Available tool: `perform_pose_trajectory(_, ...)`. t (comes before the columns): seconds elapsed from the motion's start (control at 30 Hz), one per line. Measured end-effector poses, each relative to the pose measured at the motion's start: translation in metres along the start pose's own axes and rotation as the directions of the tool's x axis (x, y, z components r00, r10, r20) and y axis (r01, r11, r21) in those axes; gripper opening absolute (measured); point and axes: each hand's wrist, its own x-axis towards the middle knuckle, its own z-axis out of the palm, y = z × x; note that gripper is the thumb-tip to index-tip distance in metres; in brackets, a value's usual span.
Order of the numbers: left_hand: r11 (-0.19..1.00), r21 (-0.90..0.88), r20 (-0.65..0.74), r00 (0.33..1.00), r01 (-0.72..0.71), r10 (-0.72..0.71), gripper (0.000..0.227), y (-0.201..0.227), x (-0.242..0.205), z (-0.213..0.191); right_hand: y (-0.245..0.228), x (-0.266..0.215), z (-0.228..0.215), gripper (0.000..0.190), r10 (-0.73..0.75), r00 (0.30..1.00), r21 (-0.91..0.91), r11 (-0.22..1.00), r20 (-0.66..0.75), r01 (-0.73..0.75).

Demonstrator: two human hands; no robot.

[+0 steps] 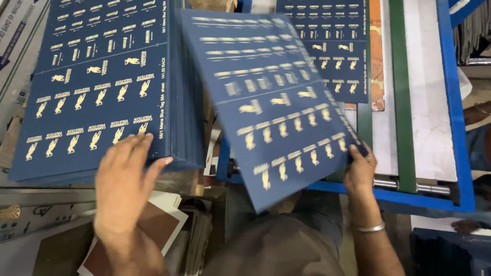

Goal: The person repeatedly picks up blue printed sheets from a stack on the left and places them onto a conveyor belt on the right. The sheets feature a repeating pattern of a rabbit logo and text. The person handles the sheets one by one, feeding them into the machine continuously.

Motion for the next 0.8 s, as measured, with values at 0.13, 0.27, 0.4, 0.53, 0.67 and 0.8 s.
perform_pose_trajectory(0.13, 0.997, -0.074, -0.029, 0.999, -0.019, 0.017, 0.041, -0.018, 0.002, 0.003, 0.015, 0.024, -0.049, 0.027, -0.227, 0.965, -0.101, 0.971, -0.13, 0.215)
perform_pose_trajectory(0.27, 0.998, -0.018, -0.186, 0.98, -0.068, 0.064, 0.023, -0.025, -0.005, 0.019, 0.014, 0.027, -0.07, 0.026, -0.435, 0.895, -0.338, 0.86, -0.093, 0.383)
perform_pose_trajectory(0.4, 0.997, 0.036, -0.3, 0.951, -0.065, 0.073, 0.017, -0.028, -0.007, 0.036, 0.017, 0.024, -0.078, 0.025, -0.402, 0.903, -0.375, 0.868, -0.152, 0.324)
perform_pose_trajectory(0.53, 0.994, 0.089, -0.33, 0.939, -0.067, 0.093, 0.02, -0.024, -0.012, 0.044, 0.023, -0.017, -0.091, 0.026, -0.347, 0.925, -0.422, 0.87, -0.156, 0.255)
perform_pose_trajectory(0.67, 0.994, 0.084, -0.338, 0.937, -0.066, 0.09, 0.019, -0.027, -0.013, 0.048, 0.035, -0.069, -0.103, 0.031, -0.351, 0.924, -0.466, 0.85, -0.153, 0.246)
perform_pose_trajectory(0.8, 0.996, 0.05, -0.336, 0.938, -0.07, 0.083, 0.018, -0.027, -0.013, 0.045, 0.044, -0.097, -0.099, 0.033, -0.301, 0.941, -0.354, 0.906, -0.155, 0.231)
